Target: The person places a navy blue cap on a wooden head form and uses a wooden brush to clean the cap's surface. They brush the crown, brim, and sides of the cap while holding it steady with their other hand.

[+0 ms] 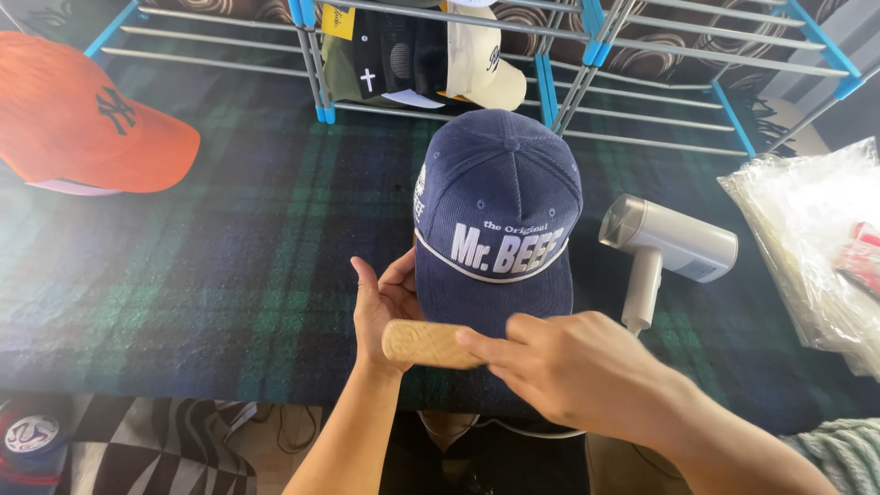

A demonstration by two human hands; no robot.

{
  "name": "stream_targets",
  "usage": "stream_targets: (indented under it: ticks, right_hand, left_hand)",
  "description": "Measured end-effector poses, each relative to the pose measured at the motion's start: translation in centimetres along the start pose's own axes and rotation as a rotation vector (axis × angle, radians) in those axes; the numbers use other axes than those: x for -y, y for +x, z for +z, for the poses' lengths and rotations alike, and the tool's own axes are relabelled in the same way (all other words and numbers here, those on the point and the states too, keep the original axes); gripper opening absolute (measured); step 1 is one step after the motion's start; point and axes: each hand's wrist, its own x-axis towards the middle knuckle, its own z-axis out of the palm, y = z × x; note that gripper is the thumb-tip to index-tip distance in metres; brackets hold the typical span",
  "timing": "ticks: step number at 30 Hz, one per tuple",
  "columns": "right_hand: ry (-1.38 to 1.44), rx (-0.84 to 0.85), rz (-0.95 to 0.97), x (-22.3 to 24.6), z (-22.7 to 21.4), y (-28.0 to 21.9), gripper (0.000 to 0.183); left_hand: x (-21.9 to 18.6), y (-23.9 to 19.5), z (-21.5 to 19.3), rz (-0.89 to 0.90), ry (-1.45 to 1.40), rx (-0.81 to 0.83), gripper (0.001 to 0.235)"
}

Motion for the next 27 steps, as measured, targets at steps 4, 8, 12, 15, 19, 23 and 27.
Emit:
stream_targets:
  ticks: [4,8,12,15,19,23,27]
  right_hand:
    - [-0.175,-0.210,0.020,-4.2,1.5,-1.7,0.050]
    - [0.117,-0.205,-0.009,-4.0,1.8,-3.6,0.050]
    - [0.227,-0.272,-0.167,-5.9,2.6,-4.6,0.041]
    - [0.326,-0.376,0.004,-6.3,3.4,-4.2,0.035]
    - [0.350,-0.239,-0.147,-5.9,1.5,-6.3,0.037]
    - [0.292,-0.344,0.112,-10.7,4.8,-9.3,0.035]
    - [0.523,-0.352,0.258,-12.1,7.2,-11.4,0.045]
  left_hand:
    - [0.5,0.4,-1.5,0.017,-0.063,0.230,0.081]
    - [0.6,0.6,-1.8,0.015,-0.056,0.193,0.081]
    - [0.8,1.0,-2.0,0.018,-0.135,0.243,0.071]
    - [1.3,1.1,-1.9,0.072,-0.091,0.219,0.063]
    - [1.2,1.2,-2.6,0.054,-0.118,0.307,0.048]
    - [1.4,0.9,-2.2,0.088,-0.072,0.312,0.038]
    - [1.3,0.9,-1.5,0.076,0.005,0.052,0.038]
